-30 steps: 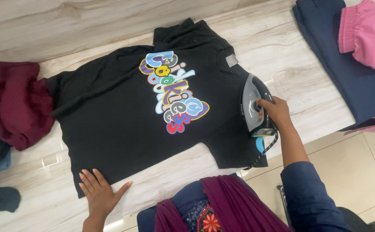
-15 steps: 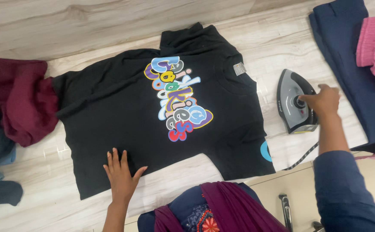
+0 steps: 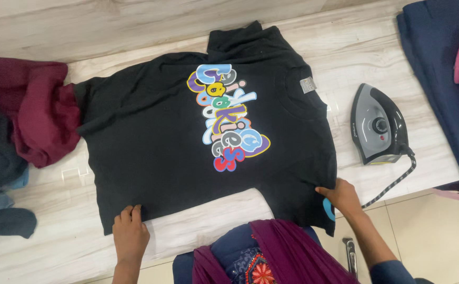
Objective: The person irons a black t-shirt with a colorful graphic on a table, then switches to a maroon long-sleeved shirt and continues ironing. The person uses an electric iron and smooths the fabric with their hands while ironing.
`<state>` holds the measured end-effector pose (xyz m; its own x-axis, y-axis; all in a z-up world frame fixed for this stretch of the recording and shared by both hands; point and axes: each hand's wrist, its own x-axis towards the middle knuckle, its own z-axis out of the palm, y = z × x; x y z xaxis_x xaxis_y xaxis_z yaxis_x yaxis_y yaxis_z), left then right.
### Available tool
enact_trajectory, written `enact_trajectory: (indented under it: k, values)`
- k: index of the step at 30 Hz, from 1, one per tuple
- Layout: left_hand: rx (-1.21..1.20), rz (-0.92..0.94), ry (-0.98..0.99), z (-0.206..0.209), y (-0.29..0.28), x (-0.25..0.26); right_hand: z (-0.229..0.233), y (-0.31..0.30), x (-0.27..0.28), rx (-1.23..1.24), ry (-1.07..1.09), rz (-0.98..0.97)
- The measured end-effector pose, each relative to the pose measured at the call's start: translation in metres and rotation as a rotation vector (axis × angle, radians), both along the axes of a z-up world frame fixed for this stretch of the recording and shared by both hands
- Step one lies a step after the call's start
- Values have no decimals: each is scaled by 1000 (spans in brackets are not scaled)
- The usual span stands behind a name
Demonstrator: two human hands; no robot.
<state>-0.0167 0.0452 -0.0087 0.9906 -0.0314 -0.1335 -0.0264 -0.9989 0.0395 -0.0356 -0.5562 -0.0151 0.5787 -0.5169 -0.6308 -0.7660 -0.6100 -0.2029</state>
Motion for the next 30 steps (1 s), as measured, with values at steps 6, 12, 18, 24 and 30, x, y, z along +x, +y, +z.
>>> enact_trajectory:
  k: [6, 12, 18, 24, 30]
  values:
    - [-9, 63, 313, -16, 29, -61, 8, -66, -87, 484, 332, -202]
    - [73, 220, 1010, -46, 52, -90, 30, -82, -152, 837, 150, -631]
    - [-333, 196, 688, 28, 114, 46, 28, -111, 9, 1324, -452, -657]
    - [-267, 32, -78, 96, 88, 204, 82, -24, 275, 1491, -682, -462]
    - [-431, -14, -526, 53, 49, 189, 47, 58, 265, 590, -858, -123]
